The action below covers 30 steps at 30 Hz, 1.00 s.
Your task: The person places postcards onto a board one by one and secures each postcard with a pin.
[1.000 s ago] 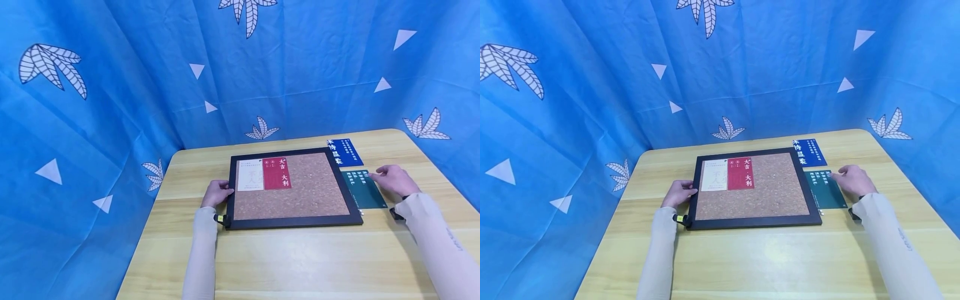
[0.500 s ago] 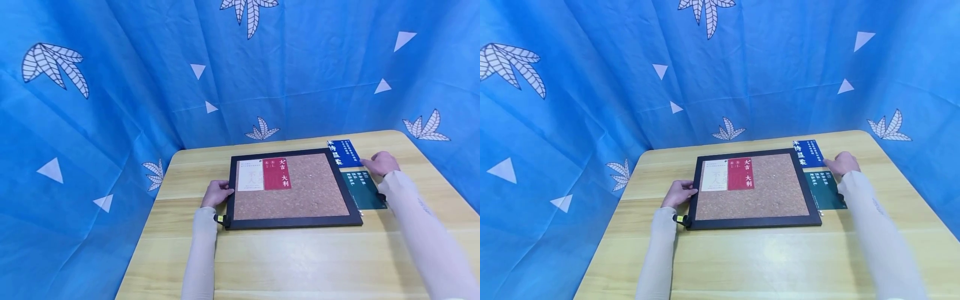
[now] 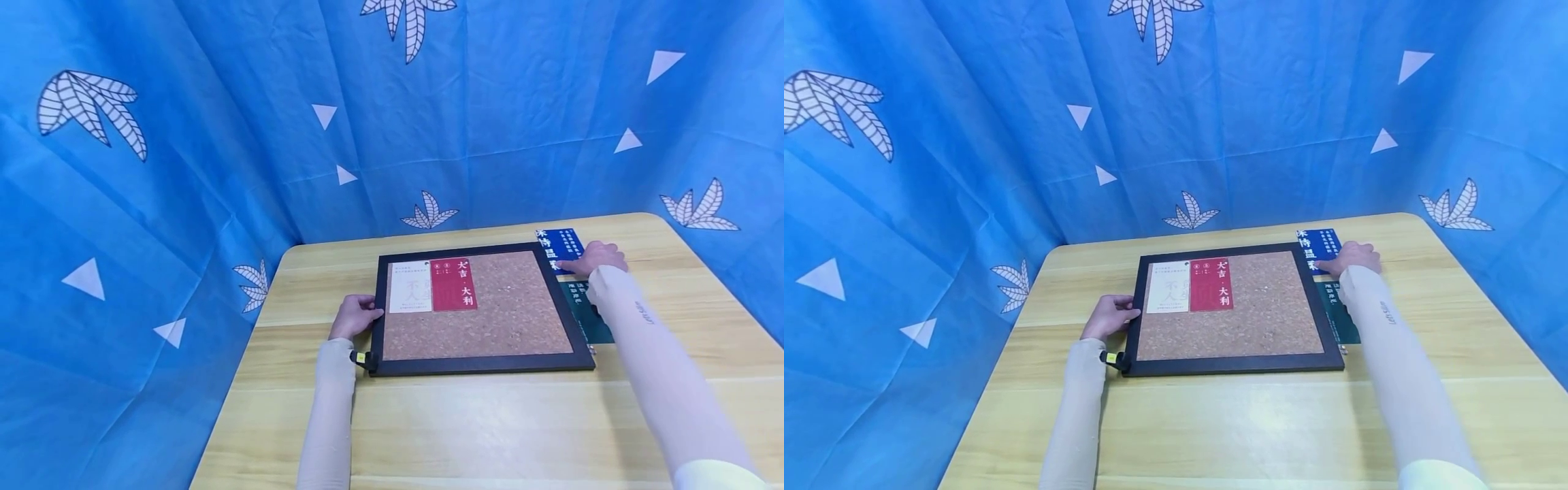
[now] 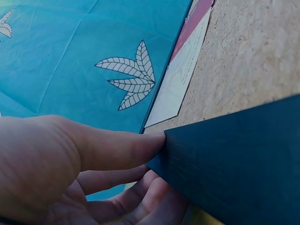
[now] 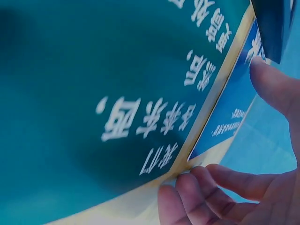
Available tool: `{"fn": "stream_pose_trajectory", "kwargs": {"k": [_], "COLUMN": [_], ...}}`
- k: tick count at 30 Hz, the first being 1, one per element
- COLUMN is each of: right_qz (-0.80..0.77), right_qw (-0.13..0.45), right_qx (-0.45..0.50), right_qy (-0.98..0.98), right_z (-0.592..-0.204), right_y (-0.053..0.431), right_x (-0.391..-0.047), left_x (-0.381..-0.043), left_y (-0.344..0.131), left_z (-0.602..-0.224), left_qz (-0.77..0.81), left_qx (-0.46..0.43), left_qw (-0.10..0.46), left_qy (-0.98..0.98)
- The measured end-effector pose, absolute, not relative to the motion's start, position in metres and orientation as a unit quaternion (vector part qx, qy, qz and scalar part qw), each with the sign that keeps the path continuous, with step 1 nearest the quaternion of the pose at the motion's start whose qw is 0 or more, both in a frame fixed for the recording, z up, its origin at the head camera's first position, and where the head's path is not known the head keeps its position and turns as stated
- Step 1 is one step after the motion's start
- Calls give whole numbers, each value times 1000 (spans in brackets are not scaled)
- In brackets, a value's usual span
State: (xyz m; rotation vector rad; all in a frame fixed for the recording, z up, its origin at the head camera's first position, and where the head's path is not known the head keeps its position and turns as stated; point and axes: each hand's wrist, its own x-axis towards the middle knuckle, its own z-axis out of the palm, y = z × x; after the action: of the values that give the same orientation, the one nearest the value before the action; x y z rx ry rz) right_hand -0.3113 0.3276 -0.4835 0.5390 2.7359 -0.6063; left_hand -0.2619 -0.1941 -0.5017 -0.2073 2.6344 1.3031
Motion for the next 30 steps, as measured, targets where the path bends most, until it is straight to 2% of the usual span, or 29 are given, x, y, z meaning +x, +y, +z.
{"fn": "stream_pose_trajectory", "kwargs": {"k": [6,18,23,30], "right_qz": [-213,-335,-358,-423], "right_qw": [149,203,195,152], "right_qx": [200,240,245,229], "right_qy": [945,888,880,863], "right_z": [-481,-482,-484,-488], "right_y": [323,332,342,365], "right_x": [-312,-305,-302,-297], "left_x": [-261,-260,-260,-260], "left_y": [-193,-195,-195,-195], "left_z": [-500,-499,-500,-499], "left_qz": [435,435,437,435], "left_qx": [-69,-79,-79,-84], "left_qw": [101,101,101,101], "left_qy": [892,891,890,891]}}
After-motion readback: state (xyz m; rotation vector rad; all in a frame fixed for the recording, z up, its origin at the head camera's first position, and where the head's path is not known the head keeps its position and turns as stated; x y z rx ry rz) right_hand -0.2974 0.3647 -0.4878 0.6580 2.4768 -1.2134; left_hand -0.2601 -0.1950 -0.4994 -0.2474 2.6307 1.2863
